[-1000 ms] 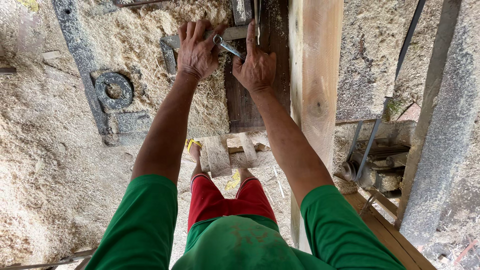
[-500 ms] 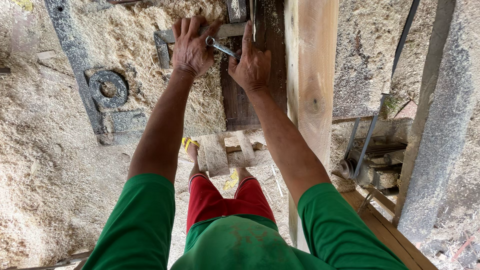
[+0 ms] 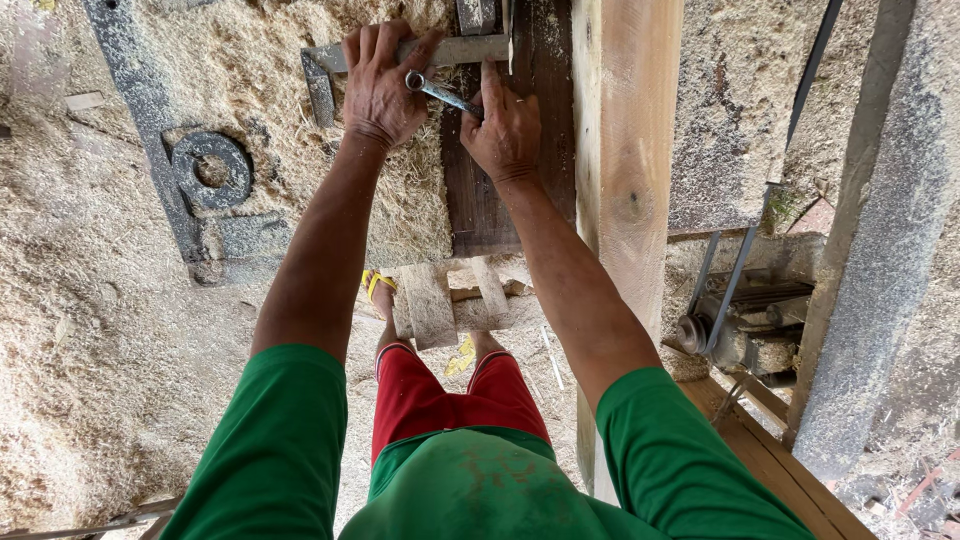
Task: The person picks up a long wooden plank from a pile of scrap wood, carries it across the sawdust-covered floor, and lays it down. The person then works at a woodworking machine, using a wrench to turn a bolt on the machine's metal table and positioning a small wood block against it.
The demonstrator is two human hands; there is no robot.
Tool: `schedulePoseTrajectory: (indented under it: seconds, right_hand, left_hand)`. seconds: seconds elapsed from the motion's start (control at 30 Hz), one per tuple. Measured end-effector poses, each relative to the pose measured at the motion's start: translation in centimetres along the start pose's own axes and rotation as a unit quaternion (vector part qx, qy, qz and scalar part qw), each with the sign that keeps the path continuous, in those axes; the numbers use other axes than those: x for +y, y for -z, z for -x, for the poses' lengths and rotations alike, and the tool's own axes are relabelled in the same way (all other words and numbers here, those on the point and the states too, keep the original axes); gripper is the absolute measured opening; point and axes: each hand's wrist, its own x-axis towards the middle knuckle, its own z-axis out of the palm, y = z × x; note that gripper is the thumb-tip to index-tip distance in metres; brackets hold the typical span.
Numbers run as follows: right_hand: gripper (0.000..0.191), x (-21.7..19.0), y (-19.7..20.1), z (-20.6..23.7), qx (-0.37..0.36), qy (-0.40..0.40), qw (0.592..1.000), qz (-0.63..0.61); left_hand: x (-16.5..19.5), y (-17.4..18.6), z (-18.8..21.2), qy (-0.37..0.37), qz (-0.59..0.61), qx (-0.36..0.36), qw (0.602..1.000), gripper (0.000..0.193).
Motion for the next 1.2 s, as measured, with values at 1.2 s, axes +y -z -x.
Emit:
schedulePoseTrajectory:
  seconds: [1.2]
  right_hand:
    - [0.083,-0.39,0.66,-0.35,-0.009,0.005,1.000,0.002]
  left_hand:
    - [0.29,0.88,-0.02,-0.014,0.031,0.025,0.999,0.064]
